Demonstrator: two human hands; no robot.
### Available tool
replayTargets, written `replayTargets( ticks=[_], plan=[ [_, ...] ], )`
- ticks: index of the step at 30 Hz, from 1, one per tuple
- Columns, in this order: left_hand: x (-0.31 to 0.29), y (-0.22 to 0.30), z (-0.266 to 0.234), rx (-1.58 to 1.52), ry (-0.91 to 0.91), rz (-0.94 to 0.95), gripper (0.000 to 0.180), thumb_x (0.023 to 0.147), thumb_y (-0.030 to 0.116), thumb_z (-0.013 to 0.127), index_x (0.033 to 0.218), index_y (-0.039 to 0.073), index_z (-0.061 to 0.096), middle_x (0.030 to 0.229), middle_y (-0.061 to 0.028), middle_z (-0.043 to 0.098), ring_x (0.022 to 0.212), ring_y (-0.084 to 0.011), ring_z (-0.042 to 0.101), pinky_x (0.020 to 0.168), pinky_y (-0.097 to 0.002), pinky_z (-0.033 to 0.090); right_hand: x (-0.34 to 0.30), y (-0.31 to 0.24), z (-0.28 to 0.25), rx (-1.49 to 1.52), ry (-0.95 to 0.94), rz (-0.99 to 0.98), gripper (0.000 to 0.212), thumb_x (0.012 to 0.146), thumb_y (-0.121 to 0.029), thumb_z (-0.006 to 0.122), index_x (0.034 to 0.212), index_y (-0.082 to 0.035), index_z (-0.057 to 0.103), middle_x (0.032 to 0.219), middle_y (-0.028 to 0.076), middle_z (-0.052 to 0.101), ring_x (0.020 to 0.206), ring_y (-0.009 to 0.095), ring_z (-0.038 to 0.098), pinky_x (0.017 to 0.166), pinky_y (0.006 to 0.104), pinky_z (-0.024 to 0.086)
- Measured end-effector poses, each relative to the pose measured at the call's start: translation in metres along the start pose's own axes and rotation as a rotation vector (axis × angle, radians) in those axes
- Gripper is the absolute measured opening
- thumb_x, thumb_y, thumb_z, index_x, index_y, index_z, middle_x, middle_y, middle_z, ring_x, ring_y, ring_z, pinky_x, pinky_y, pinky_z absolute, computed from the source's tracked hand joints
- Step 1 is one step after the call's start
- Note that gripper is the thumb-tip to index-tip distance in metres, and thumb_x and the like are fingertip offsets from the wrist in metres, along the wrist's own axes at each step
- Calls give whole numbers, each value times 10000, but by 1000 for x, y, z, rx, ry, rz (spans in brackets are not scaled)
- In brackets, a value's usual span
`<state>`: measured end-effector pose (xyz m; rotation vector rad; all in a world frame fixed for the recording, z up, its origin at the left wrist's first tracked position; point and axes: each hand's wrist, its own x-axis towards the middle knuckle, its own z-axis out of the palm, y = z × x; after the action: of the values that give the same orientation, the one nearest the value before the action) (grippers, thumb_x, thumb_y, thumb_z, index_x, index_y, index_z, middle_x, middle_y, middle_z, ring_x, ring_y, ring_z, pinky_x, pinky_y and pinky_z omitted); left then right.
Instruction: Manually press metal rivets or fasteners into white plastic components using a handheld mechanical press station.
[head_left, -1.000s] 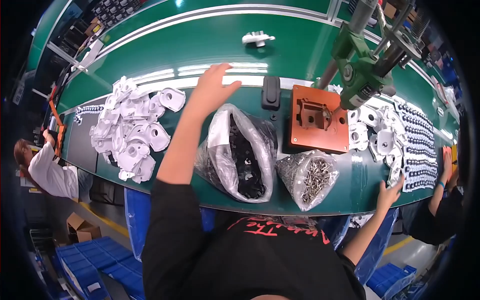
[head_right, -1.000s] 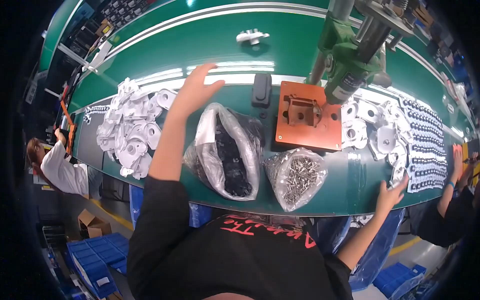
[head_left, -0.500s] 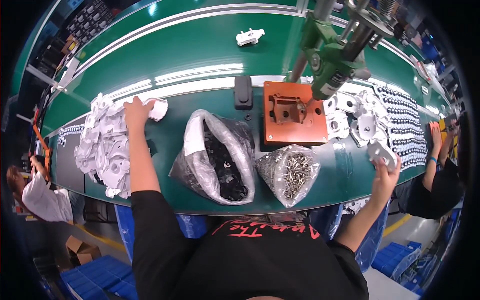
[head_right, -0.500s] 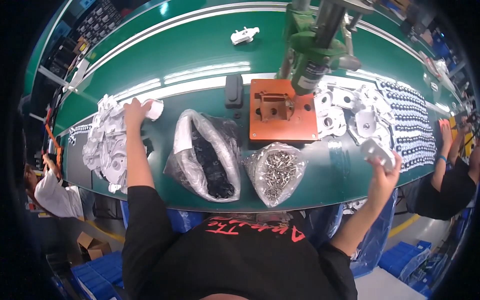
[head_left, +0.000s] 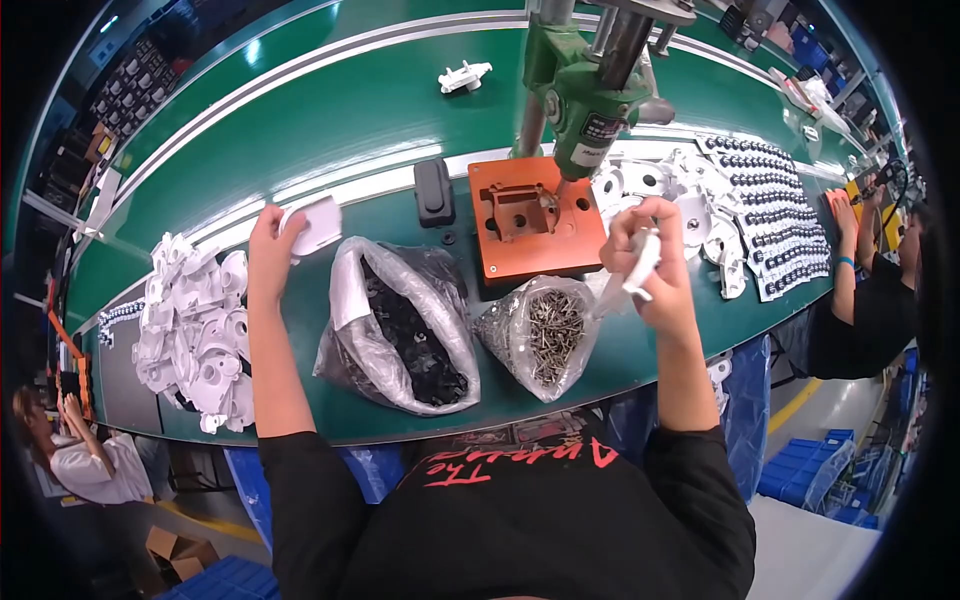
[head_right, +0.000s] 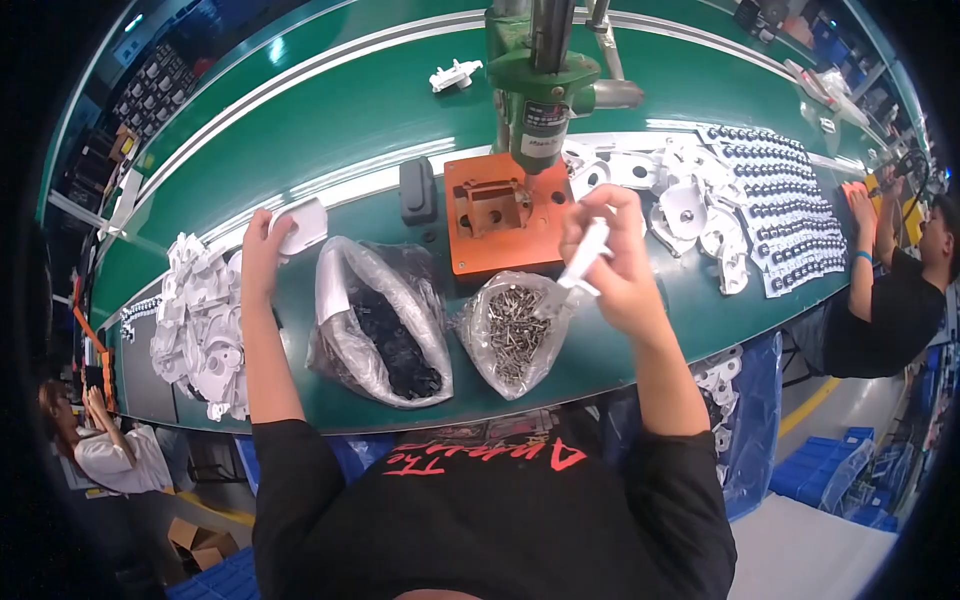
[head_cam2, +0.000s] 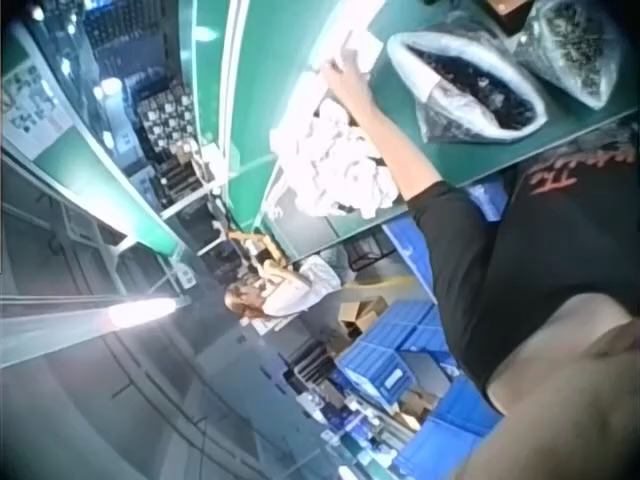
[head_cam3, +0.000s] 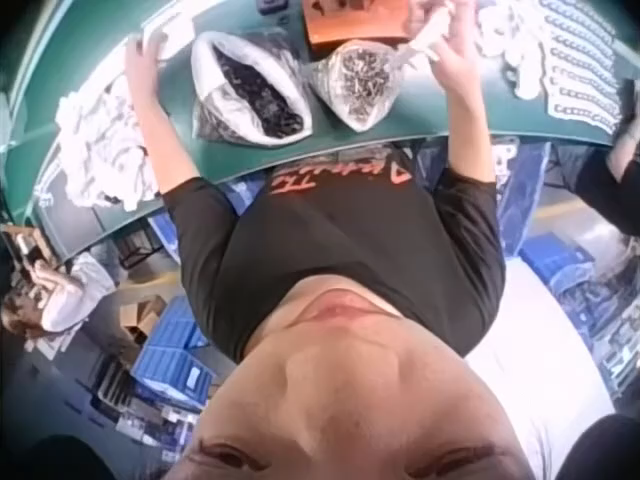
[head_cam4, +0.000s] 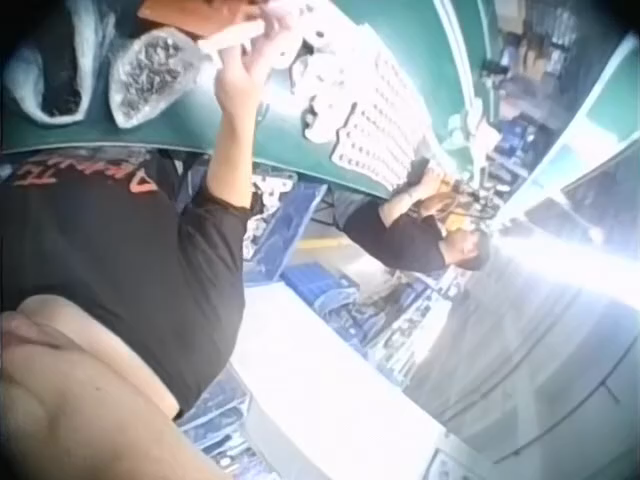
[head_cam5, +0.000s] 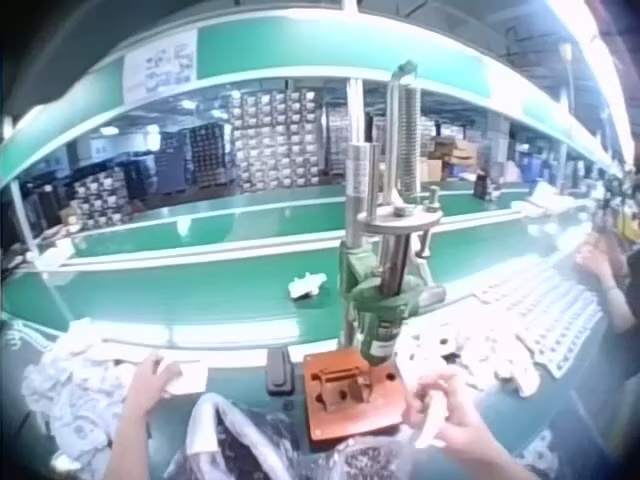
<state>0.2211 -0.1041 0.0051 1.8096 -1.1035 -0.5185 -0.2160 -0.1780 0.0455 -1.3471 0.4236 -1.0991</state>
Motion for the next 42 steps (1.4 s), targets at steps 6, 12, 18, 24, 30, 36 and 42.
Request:
replayTargets(
  ticks=[6, 12, 18, 24, 30, 36, 42],
  plan=[
    [-45, 115, 67, -502, -486, 93, 247, 948, 328, 477, 918, 83, 462, 834, 3, 528, 755, -73, 455, 657, -208, 385, 26, -23, 47, -597, -314, -150, 338, 704, 31, 539, 1005, -72, 427, 1065, 97, 448, 908, 149, 469, 733, 236, 413],
    [-80, 161, 105, -765, -740, 48, 309, 992, 318, 347, 1083, 55, 482, 955, -18, 508, 872, -61, 488, 749, -214, 422, 41, -18, 80, -968, -284, -602, 439, 611, 127, 552, 977, -86, 667, 1127, 111, 572, 1003, 283, 542, 806, 341, 460],
    [-80, 165, 114, -859, -842, -89, 353, 993, 309, 346, 1173, 31, 466, 1040, -49, 550, 925, -89, 533, 784, -247, 453, 37, -10, 67, -1021, -307, -538, 464, 628, 124, 541, 1026, -83, 659, 1129, 114, 590, 1022, 285, 549, 814, 337, 462],
    [-82, 149, 122, -1118, -768, -216, 281, 984, 286, 392, 1109, 51, 482, 924, -19, 577, 755, -92, 597, 585, -228, 493, 33, -6, 66, -679, -269, -201, 546, 720, 137, 458, 1225, -57, 530, 1208, 108, 546, 1089, 231, 542, 906, 313, 434],
    [-81, 145, 125, -1044, -846, -114, 180, 950, 232, 490, 1041, 78, 509, 785, 20, 567, 537, -30, 523, 397, -171, 370, 36, -8, 56, -322, -363, 58, 530, 819, 106, 396, 1332, -28, 404, 1272, 85, 493, 1138, 168, 503, 960, 291, 394],
    [-89, 152, 128, -1046, -767, -136, 183, 946, 247, 504, 1008, 78, 533, 768, 31, 569, 534, -19, 515, 397, -161, 365, 33, -11, 57, -375, -403, 36, 500, 849, 61, 408, 1340, -29, 391, 1272, 92, 492, 1145, 172, 497, 970, 300, 385],
    [-104, 161, 142, -1169, -693, -319, 195, 966, 275, 441, 1047, 110, 506, 846, 14, 590, 625, -61, 554, 433, -191, 378, 13, -8, 56, -398, -189, -121, 485, 853, -62, 405, 1335, -19, 368, 1184, 114, 517, 1039, 175, 522, 908, 283, 412]
  ],
)
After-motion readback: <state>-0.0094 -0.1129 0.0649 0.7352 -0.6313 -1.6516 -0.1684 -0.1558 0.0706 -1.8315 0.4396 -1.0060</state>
